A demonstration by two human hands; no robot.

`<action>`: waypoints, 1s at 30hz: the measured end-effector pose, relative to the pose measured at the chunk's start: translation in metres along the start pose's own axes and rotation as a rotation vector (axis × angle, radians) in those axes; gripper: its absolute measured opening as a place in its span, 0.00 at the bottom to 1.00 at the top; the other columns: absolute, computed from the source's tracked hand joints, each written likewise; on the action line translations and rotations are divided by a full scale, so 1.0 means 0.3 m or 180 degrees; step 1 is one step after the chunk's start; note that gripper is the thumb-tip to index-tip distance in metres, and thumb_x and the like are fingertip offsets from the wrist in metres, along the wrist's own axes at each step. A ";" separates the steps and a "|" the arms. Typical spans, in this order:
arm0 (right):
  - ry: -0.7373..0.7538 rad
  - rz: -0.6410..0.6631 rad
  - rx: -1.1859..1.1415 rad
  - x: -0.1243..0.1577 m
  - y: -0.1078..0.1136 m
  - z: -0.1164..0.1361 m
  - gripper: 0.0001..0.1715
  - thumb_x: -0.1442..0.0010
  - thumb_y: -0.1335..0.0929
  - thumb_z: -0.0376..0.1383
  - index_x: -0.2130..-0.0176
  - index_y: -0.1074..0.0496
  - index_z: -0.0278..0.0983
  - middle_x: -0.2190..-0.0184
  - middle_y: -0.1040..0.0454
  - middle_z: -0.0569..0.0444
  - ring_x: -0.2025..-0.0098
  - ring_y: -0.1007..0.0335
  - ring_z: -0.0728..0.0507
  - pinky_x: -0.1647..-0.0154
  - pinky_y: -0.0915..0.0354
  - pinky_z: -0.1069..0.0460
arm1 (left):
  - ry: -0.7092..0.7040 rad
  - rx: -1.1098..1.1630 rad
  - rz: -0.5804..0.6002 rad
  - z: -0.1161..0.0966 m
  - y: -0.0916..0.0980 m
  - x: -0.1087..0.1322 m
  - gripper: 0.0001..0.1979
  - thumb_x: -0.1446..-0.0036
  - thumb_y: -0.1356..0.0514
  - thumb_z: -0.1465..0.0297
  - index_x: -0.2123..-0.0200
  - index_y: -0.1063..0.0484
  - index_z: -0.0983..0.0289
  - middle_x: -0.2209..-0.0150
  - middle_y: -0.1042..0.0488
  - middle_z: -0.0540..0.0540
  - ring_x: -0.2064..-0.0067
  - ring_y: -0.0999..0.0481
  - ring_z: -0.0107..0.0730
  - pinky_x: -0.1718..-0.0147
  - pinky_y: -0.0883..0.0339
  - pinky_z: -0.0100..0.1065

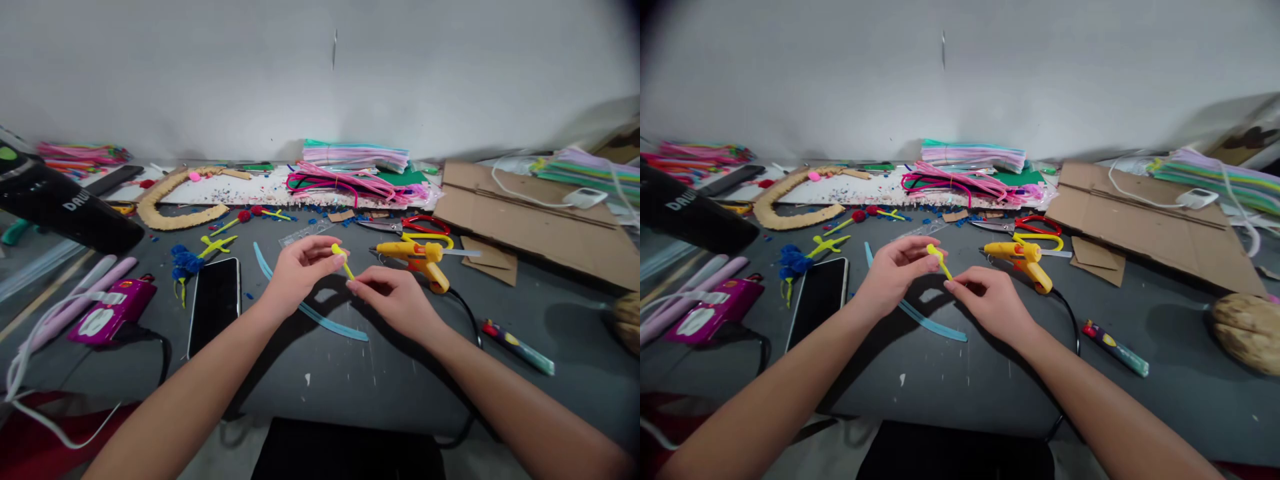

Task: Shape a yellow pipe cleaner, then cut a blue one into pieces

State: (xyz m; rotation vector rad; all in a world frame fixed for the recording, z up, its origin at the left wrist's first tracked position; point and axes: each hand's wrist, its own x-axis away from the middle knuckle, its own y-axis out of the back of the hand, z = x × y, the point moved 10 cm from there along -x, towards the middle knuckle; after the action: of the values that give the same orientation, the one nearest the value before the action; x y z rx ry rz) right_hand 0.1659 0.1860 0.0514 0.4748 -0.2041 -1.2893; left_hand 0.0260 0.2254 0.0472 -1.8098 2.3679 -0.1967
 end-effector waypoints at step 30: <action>0.0141 -0.0134 0.0434 0.015 -0.030 0.005 0.17 0.37 0.31 0.39 0.76 0.31 0.36 0.79 0.33 0.60 0.75 0.41 0.51 0.71 0.45 0.54 | 0.0175 0.0100 -0.0115 0.054 -0.032 0.022 0.17 0.52 0.28 0.66 0.58 0.20 0.65 0.62 0.18 0.58 0.61 0.18 0.40 0.58 0.24 0.39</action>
State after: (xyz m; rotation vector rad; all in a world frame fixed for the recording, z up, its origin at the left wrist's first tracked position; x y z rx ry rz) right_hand 0.1586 0.1795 0.0482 0.6264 -0.2471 -1.3097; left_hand 0.0368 0.2164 0.0331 -1.8570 2.3557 -0.2900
